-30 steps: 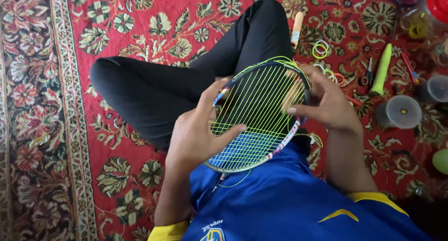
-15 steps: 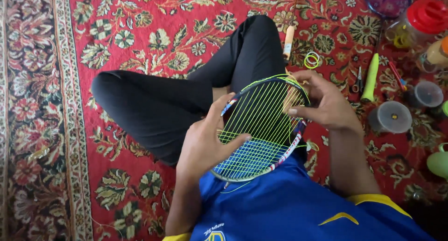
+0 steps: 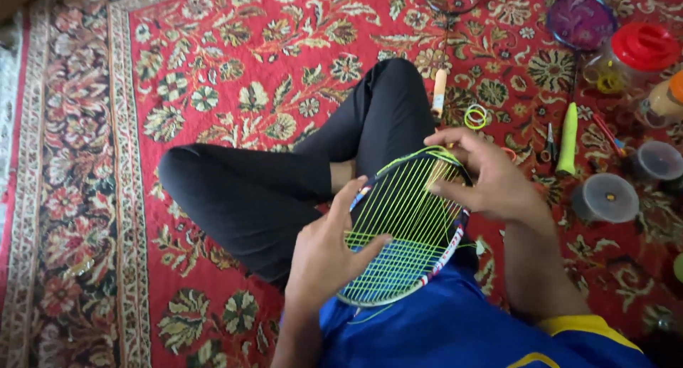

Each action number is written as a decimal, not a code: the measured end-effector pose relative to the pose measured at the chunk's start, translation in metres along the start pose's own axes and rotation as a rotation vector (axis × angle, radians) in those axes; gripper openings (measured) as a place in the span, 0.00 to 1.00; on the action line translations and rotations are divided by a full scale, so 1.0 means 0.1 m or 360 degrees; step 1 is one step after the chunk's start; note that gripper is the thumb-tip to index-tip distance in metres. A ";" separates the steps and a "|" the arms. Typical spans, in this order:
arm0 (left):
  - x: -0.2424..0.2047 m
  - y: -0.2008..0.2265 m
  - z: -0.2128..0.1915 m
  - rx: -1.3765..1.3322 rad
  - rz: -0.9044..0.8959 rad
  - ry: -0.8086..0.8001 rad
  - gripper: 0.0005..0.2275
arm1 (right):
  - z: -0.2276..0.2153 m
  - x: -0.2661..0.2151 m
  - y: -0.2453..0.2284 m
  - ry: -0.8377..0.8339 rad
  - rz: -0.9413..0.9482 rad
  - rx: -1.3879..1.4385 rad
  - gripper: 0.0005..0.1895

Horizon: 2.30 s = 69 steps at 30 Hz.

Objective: The person is manually weaving and threading strings through the frame of a badminton racket while sitting on the floor.

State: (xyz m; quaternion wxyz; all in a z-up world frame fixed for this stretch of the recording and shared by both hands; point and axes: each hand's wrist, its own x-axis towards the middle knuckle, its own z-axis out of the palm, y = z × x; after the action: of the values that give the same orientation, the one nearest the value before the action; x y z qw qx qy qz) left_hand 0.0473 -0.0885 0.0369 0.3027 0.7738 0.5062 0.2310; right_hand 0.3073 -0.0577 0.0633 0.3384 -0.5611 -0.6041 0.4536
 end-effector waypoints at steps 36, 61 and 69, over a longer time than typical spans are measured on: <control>-0.04 -0.02 0.02 -0.0024 -0.0026 0.0028 0.35 | 0.15 0.19 -0.48 -0.0111 -0.0190 -0.0479 0.19; 0.14 0.13 0.06 0.0320 0.0850 0.1232 0.06 | 0.27 0.45 -0.78 -0.0657 -0.0453 -0.0470 0.24; 0.16 0.08 0.06 0.0682 0.0864 0.1316 0.05 | 0.25 0.49 -0.66 -0.0845 -0.0383 -0.0155 0.35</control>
State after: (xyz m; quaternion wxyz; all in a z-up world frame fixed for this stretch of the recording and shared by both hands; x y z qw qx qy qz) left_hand 0.0621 -0.0775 0.0388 -0.1572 0.7658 0.4006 0.4778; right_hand 0.2530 -0.0105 0.1102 0.1926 -0.3627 -0.7547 0.5117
